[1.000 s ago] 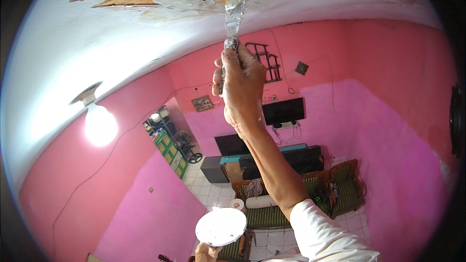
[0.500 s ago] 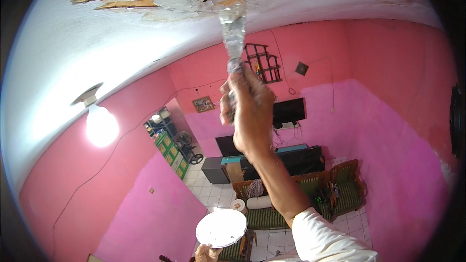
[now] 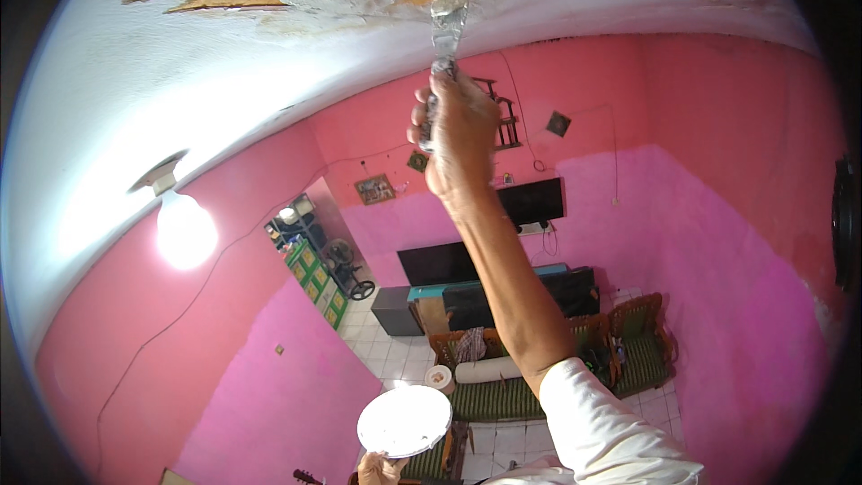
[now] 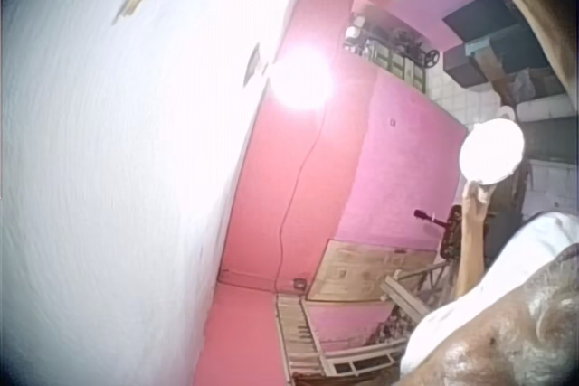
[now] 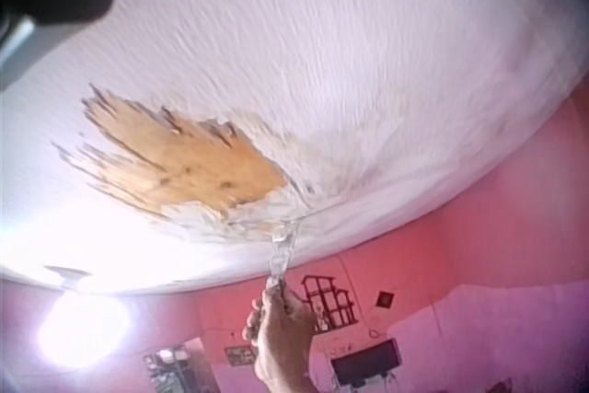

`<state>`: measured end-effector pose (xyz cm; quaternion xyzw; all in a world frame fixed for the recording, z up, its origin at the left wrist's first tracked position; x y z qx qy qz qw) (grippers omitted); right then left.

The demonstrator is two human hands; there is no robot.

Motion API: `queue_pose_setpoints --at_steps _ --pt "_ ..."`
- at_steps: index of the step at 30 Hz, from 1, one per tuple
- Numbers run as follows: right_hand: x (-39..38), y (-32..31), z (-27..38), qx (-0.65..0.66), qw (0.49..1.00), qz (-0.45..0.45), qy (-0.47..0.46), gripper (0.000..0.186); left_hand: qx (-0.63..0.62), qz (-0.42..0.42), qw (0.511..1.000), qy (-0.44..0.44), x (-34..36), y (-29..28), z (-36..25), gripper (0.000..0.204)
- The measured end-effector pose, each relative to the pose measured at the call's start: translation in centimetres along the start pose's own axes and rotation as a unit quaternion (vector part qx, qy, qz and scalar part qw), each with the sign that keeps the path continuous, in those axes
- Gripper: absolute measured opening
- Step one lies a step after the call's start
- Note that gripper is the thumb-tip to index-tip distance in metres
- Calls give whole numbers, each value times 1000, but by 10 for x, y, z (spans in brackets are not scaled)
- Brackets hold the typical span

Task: The person patches a damaged section of a ceiling using a putty knife and a plate acting as a hawk to hold joint compound. They scoop compound from the plate and spread it over a hole in the ceiling panels with the putty knife.

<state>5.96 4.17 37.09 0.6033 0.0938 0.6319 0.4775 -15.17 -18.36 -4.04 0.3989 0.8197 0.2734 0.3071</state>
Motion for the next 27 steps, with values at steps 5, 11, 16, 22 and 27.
queue_pose_setpoints --at_steps 5,11,16,22,27 --pt "3 70 -4 -15 997 -25 -73 13 6 15 1000 14 2 5 -1 45" --pt "-46 61 -17 -118 991 56 -25 22 -33 57 998 -20 12 -7 3 45" --pt "-44 -10 -20 -74 997 9 32 17 -36 76 996 4 8 3 6 43" --pt "12 -36 -8 -62 998 -22 5 16 -40 99 994 -19 12 1 9 45" --pt "15 -24 8 -76 997 -6 -12 18 -63 82 994 -29 11 2 10 47"
Point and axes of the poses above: each hand's wrist, its own x-axis towards the middle knuckle, its own y-axis out of the palm, z = x × y, the point moved 4 cm from there along x, towards the middle knuckle
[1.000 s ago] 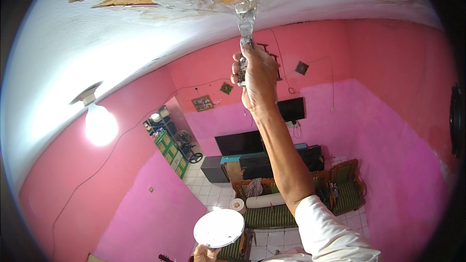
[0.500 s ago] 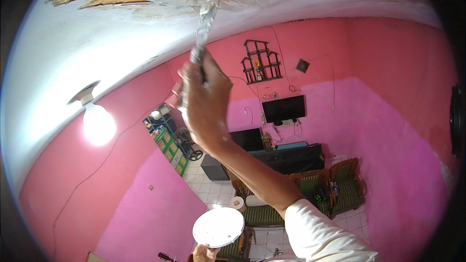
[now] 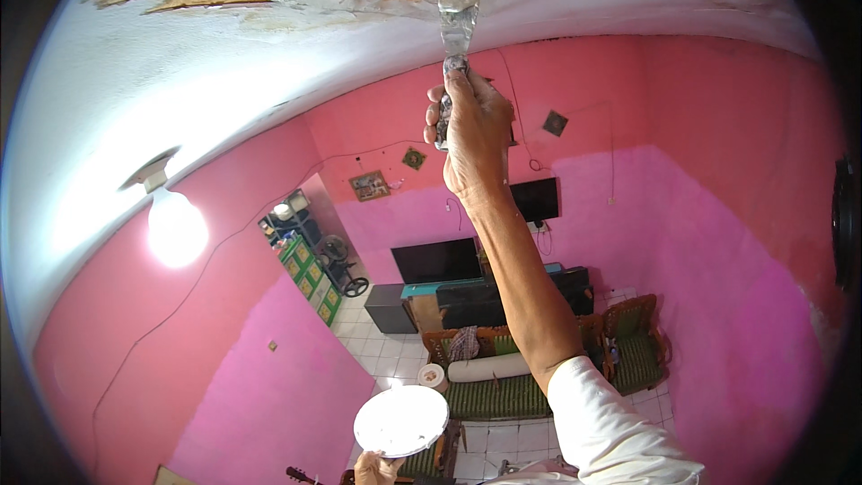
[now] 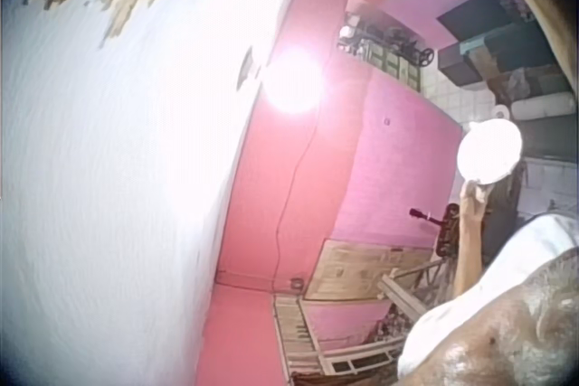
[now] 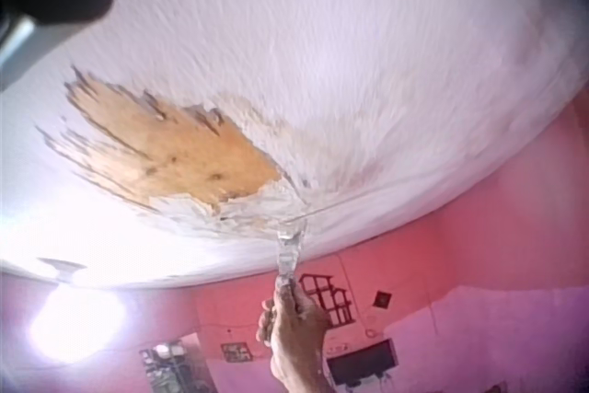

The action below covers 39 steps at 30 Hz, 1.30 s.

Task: The person patches a damaged section of a ceiling using a putty knife and a plate acting as a hawk to hold joint compound. They scoop compound from the plate and spread it over a hole in the ceiling panels with the putty knife.

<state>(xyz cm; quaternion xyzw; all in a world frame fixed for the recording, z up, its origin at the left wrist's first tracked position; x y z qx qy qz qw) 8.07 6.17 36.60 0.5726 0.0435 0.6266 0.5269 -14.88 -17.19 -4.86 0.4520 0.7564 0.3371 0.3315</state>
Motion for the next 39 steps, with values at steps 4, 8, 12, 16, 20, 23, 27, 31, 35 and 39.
queue_pose_setpoints --at_steps 4,8,12,16,20,23,27,31,35,39 --pt "-12 8 10 -2 1000 10 6 19 0 30 1000 8 -5 -3 1 47" --pt "-34 19 20 13 1000 25 1 20 0 9 1000 16 -15 -12 1 47" --pt "-63 35 33 17 999 45 -7 20 3 7 1000 26 -30 -21 5 48" --pt "-79 52 37 -2 998 59 -37 19 0 1 1000 24 -31 -25 -5 48" --pt "-103 61 40 -41 997 62 -37 18 15 10 999 36 -36 -34 -7 48" --pt "-126 64 38 -139 980 121 -74 25 31 38 997 58 -43 -38 -11 47" --pt "-123 50 35 -35 995 90 -14 21 -8 102 993 56 -42 -45 -16 44" --pt "-69 17 6 -15 999 46 10 17 37 113 988 95 -37 -47 -13 41" --pt "-45 10 -12 -1 1000 10 22 15 -4 114 991 65 -38 -39 -16 39" --pt "-43 17 -18 24 999 -29 0 13 8 79 995 64 -34 -41 -18 39"
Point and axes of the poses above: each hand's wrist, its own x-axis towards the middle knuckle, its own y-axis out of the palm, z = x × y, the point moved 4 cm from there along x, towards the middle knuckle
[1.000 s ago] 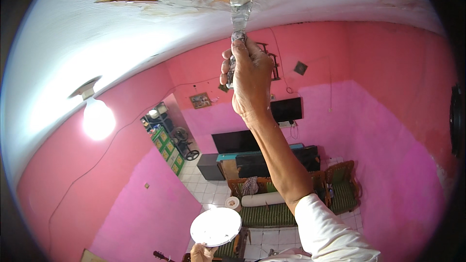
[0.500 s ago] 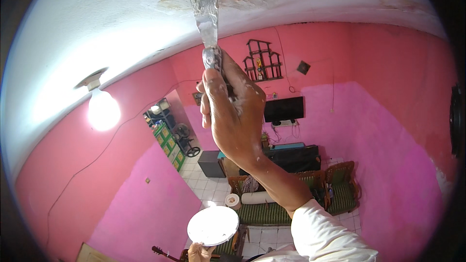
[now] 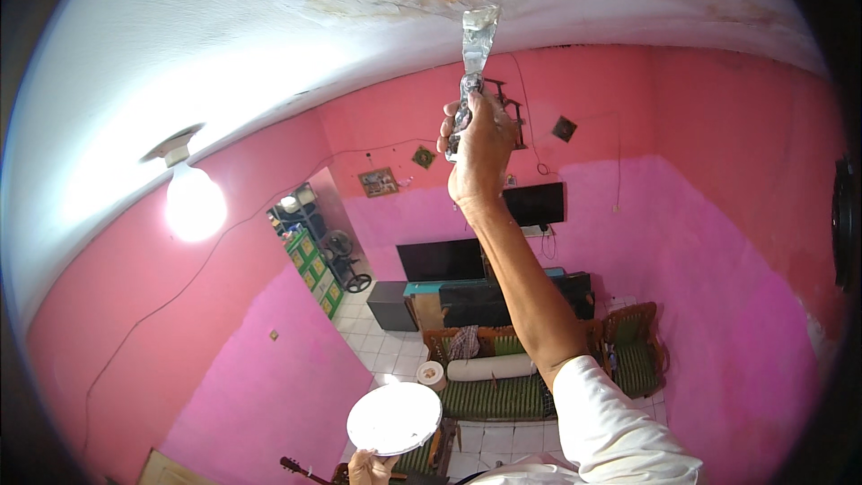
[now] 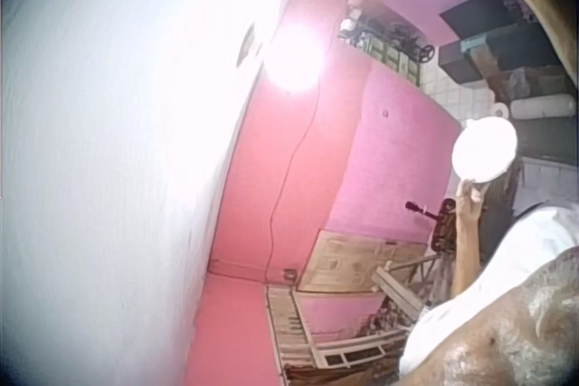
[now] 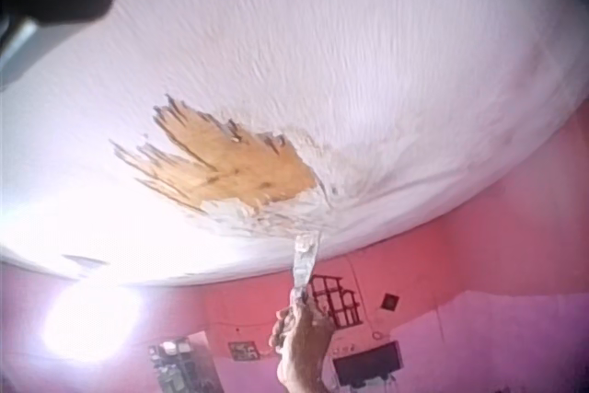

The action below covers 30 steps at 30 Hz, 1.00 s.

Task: The person patches a damaged section of a ceiling using a putty knife and a plate acting as a hawk to hold joint compound. They scoop compound from the plate and spread it over a hole in the ceiling panels with the putty knife.

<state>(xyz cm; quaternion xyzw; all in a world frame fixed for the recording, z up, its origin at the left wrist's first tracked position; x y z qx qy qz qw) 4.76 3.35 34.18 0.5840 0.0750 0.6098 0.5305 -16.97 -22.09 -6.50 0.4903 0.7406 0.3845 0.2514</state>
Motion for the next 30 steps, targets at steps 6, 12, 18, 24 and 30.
queue_pose_setpoints --at_steps 6,12,18,24,30 --pt "1 14 -21 -6 999 32 -42 23 7 -14 1000 -11 2 -3 0 39" --pt "13 10 -42 32 998 52 10 21 -2 -63 998 -14 4 -6 0 40" --pt "29 7 -33 51 997 50 15 19 -53 6 999 9 20 -18 0 39" --pt "45 36 -14 89 995 51 -12 15 -59 30 998 5 23 -9 7 38" --pt "48 101 -6 6 991 -39 -128 10 -43 19 999 -11 24 2 11 37"
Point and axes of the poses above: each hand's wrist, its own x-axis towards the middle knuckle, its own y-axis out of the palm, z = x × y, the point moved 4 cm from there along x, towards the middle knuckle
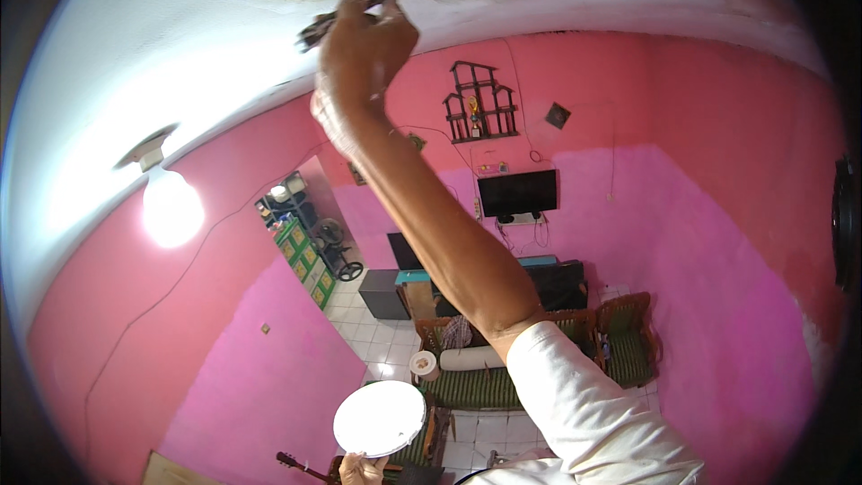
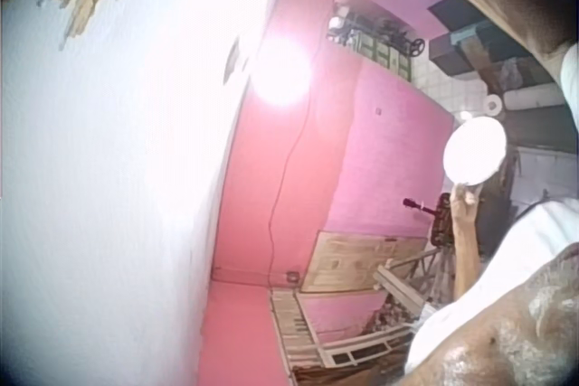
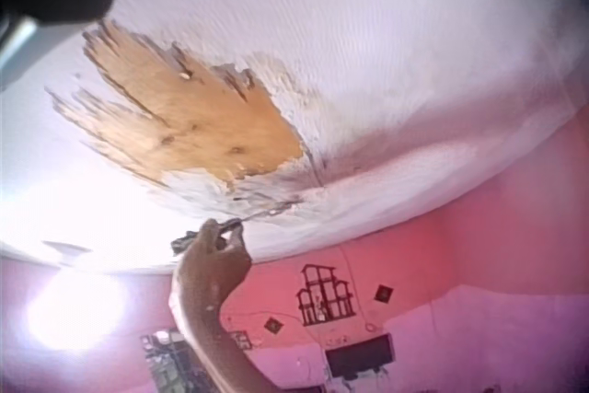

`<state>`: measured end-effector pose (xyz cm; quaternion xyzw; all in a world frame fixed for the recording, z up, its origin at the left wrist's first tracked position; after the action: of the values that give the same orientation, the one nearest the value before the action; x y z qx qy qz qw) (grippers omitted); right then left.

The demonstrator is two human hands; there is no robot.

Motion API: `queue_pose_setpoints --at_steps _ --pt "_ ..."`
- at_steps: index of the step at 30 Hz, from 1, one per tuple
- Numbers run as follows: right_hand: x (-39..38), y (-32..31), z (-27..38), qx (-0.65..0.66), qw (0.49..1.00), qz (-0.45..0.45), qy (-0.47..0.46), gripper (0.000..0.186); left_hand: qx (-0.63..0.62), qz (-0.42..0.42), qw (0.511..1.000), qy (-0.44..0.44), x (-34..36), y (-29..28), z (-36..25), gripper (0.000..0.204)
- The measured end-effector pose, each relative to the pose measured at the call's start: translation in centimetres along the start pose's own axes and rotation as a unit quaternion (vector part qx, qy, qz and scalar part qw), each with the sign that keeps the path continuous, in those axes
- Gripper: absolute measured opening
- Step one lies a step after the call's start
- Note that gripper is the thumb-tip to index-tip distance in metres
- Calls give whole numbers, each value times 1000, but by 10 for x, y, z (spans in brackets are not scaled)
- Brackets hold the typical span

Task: The person patches a damaged section of a ceiling using a putty knife and a plate acting as a hawk to hold joint compound. They scoop compound from the plate and spread it over a hole in the ceiling panels with the putty knife.

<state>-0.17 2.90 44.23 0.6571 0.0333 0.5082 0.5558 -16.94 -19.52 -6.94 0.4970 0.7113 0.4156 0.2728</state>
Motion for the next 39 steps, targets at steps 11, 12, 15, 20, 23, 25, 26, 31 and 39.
queue_pose_setpoints --at_steps 11,12,15,20,23,25,26,31,39 --pt "-20 -118 -12 -25 983 59 174 21 16 -68 998 -1 1 17 2 37" --pt "-9 -125 -16 -30 981 60 180 20 16 -70 997 -4 1 17 3 37" --pt "18 -132 -17 -43 982 60 173 19 38 -81 996 -3 4 20 3 41" --pt "38 -128 -8 -51 985 77 144 18 59 -101 993 -12 8 11 3 49" --pt "35 -124 -4 -59 985 81 141 19 37 -80 996 -18 9 4 3 50" --pt "33 -122 -1 -56 985 90 134 19 39 -80 996 -15 7 6 1 50" --pt "32 -120 1 -52 986 97 126 19 43 -78 996 -12 7 9 1 51" --pt "15 -113 16 -50 984 106 131 18 59 -95 994 6 5 14 0 45" --pt "-25 -94 47 -67 982 121 126 17 -15 -31 999 -29 6 4 1 44"
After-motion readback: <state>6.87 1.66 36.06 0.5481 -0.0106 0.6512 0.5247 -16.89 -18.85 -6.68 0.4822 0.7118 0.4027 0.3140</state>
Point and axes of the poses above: each hand's wrist, its own x-axis towards the middle knuckle, its own y-axis out of the palm, z = x × y, the point moved 4 cm from there along x, towards the middle knuckle
